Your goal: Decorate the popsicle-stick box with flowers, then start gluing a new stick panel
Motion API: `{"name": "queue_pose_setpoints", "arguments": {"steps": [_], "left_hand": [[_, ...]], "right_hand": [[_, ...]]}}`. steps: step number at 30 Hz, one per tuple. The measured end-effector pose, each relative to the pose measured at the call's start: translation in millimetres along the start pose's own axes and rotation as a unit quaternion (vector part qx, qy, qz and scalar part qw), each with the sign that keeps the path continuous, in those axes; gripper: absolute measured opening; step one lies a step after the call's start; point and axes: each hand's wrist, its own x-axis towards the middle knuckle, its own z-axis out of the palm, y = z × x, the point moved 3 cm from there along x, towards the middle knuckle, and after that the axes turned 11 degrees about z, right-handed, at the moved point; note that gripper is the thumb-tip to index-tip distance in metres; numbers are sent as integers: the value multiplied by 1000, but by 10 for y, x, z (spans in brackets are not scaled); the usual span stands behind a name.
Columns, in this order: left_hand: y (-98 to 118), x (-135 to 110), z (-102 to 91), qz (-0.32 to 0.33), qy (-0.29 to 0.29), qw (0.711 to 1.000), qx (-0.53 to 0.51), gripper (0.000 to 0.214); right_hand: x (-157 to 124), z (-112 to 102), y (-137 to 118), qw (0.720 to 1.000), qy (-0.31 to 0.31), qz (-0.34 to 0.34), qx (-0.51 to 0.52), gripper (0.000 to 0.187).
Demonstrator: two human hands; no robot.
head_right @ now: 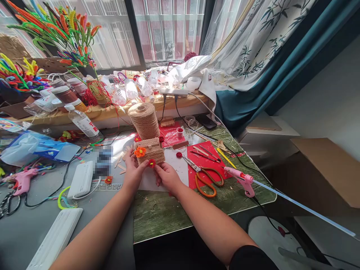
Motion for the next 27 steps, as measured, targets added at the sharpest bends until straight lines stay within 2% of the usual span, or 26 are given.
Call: {"name": "queue_pose_setpoints", "arguments": {"steps": [9, 12, 15, 18, 20, 23, 27], "left_hand": [[-31, 28, -74, 25, 29, 999, 23, 108], [-40, 43, -89, 24, 36, 999, 30, 108], [-49, 39, -79, 33, 30, 998, 37, 110], [-46, 26, -58, 46, 19, 998, 42, 110], [-41, 24, -54, 52, 16, 998, 45, 110], [-38, 34, -61, 55, 19, 997, 50, 109], [-50, 47, -73, 48, 20, 998, 43, 108]], "right_hand": [[-22, -6, -52, 1000, 8, 4, 2, 33], [-16, -36, -63, 999, 12, 13, 46, 26], [-52, -22, -95, 994, -9, 35, 104, 18], [-116, 11, -142, 988, -56, 49, 132, 25], [-141, 19, -156, 986, -79, 55, 136, 36], [-126, 0, -132, 986, -76, 78, 125, 52], [-84, -21, -104, 989, -58, 92, 103, 48]]}}
